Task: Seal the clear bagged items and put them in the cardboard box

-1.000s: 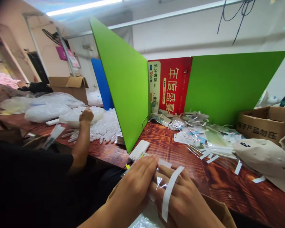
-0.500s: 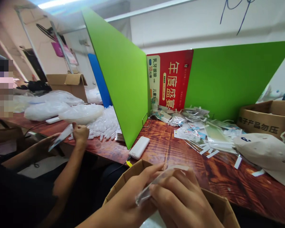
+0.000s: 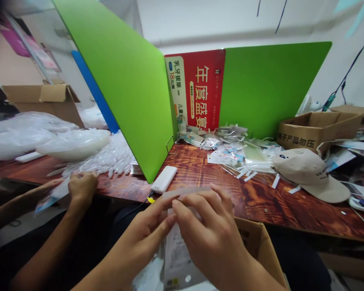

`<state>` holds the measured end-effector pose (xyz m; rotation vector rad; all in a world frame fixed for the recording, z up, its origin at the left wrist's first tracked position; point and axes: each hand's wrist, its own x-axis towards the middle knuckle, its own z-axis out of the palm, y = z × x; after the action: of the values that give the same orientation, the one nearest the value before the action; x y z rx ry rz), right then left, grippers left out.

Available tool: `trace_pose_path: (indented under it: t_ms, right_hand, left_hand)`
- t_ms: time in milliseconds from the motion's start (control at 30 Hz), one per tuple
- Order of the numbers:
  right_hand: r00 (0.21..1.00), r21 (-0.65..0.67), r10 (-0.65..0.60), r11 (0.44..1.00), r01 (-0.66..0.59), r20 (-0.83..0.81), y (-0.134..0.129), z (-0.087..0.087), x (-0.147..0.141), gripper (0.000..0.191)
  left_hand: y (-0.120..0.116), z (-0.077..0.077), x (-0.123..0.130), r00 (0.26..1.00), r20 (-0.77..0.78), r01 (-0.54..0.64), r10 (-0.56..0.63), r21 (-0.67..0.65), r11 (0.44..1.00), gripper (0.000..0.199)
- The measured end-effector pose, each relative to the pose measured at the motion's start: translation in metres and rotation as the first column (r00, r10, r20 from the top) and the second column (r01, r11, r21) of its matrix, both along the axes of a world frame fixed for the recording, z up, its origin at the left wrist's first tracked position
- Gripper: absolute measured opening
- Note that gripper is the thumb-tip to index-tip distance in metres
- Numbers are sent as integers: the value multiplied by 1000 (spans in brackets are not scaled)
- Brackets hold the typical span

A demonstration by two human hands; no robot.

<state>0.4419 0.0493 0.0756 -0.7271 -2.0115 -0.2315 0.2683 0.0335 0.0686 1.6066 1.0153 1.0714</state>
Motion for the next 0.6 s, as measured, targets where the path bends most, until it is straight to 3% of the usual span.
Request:
trace_pose_path:
  t_ms: [133, 333, 500, 600]
  right_hand:
    - [998, -11, -32, 999, 33, 61, 4, -2, 0, 18]
    - [984, -75, 49, 997, -36, 172, 8, -6, 3, 25]
    - [974, -118, 67, 992, -42, 216, 8, -10, -2, 29]
    - [992, -112, 48, 993, -35, 113, 15, -10, 2, 27]
  left_hand:
    - [-2, 2, 4, 980, -195, 38, -41, -15, 999, 27]
    - [-5, 0, 4, 879, -476, 51, -38, 15, 999, 17]
    - [-5, 0, 4, 863, -500, 73, -70, -15, 997, 18]
    - [-5, 1, 4, 893, -445, 67, -67, -16, 998, 24]
